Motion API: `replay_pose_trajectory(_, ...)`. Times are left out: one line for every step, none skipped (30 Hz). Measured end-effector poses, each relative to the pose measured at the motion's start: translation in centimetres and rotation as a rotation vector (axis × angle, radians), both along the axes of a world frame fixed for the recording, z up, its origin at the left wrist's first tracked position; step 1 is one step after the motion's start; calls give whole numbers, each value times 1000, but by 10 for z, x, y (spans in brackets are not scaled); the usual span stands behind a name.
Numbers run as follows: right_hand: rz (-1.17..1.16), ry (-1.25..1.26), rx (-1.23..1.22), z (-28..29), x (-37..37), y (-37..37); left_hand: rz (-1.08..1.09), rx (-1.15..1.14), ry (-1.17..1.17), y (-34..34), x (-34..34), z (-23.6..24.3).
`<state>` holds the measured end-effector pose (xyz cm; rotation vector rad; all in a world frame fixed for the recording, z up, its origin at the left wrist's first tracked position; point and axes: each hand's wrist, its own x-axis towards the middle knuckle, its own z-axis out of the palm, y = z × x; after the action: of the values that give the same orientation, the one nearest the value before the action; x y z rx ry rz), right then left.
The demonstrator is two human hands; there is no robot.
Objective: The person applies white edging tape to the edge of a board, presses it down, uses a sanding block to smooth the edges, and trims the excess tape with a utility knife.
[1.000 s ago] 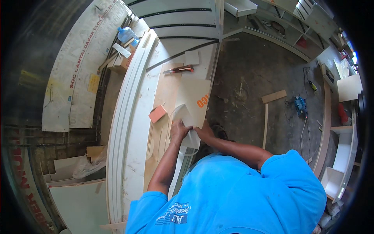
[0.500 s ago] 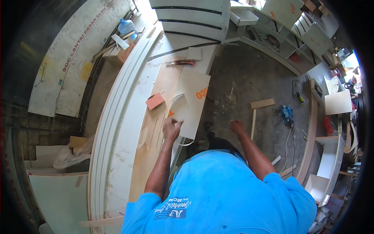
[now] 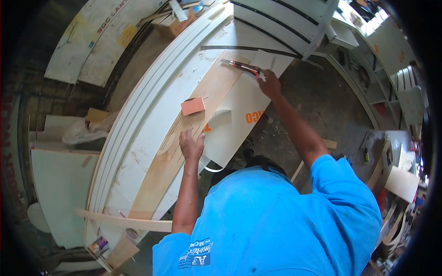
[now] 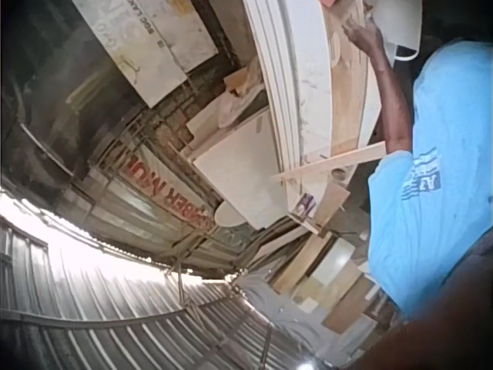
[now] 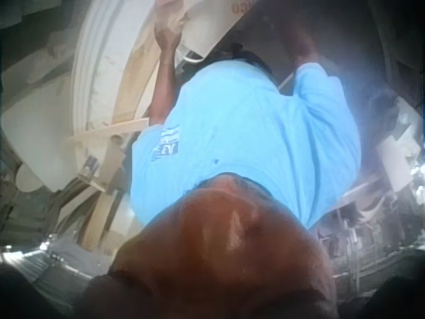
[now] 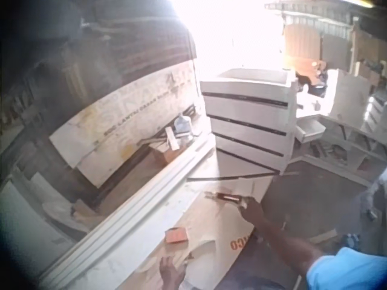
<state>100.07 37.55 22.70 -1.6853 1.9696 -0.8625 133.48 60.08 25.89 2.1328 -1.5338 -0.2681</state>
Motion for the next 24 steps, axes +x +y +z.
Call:
replay_pose_trajectory(156, 51, -13, -1, 21, -4, -33, 52, -23, -7, -1, -7)
replay_pose_trajectory(310, 101, -31, 0, 40, -8, -68, 103, -42, -13, -1, -11)
replay_pose_trajectory(345, 92, -21, 2, 55, -4, -34, 116, -46, -16, 2, -15)
replay_pose_trajectory(452, 189, -6, 6, 68, 7, -25, 207, -26, -18, 5, -18)
replay_pose_trajectory(550, 292, 7, 3, 73, 14, -26, 297, 1, -17, 5, -22)
replay_pose_trajectory(580, 288, 13, 1, 76, 17, 2, 307, 3, -10, 7, -24)
replay_pose_trajectory(513, 209, -80, -9, 69, 21, 131, 261, 39, -3, 9, -27)
replay_pose_trajectory(440, 131, -172, -18, 63, 22, 255, 212, 72, 0, 11, -27)
replay_pose_trajectory(444, 132, -162, -26, 57, 23, 384, 244, 51, 12, 14, -24)
replay_pose_trajectory(429, 141, -213, -30, 56, 25, 466, 188, 76, 33, 26, -28)
replay_pose_trajectory(412, 150, -274, -29, 57, 25, 547, 122, 99, 57, 44, -35)
replay_pose_trajectory(414, 151, -281, -29, 58, 25, 667, 13, 193, 81, 58, -42)
replay_pose_trajectory(417, 140, -268, -28, 60, 25, 730, 121, 171, 115, 81, -49)
replay_pose_trajectory(449, 114, -267, -20, 74, 21, 845, 53, 281, 174, 107, -65)
replay_pose_trajectory(445, 129, -279, -19, 75, 15, 863, -18, 330, 210, 115, -72)
replay_pose_trajectory(477, 83, -219, -25, 62, 9, 1012, -46, 721, 208, 106, -63)
replay_pose_trajectory(509, 24, -162, -29, 45, 1, 1065, 33, 838, 206, 97, -49)
replay_pose_trajectory(484, 37, -169, -32, 34, -7, 1103, 164, 953, 219, 102, -38)
replay_pose_trajectory(374, 19, -278, -37, 25, -20, 1134, 64, 1117, 226, 98, -31)
replay_pose_trajectory(267, -1, -382, -40, 17, -30, 1185, 17, 1112, 228, 94, -24)
replay_pose_trajectory(195, -82, -142, -25, 11, -45, 1258, -45, 1100, 235, 87, -20)
replay_pose_trajectory(185, -83, -144, -20, 0, -60, 1248, -42, 1098, 233, 83, -16)
replay_pose_trajectory(3, -38, -134, -16, -11, -74, 1305, -81, 953, 231, 81, -13)
replay_pose_trajectory(-181, 7, -121, -14, -20, -84, 1354, -118, 808, 227, 81, -11)
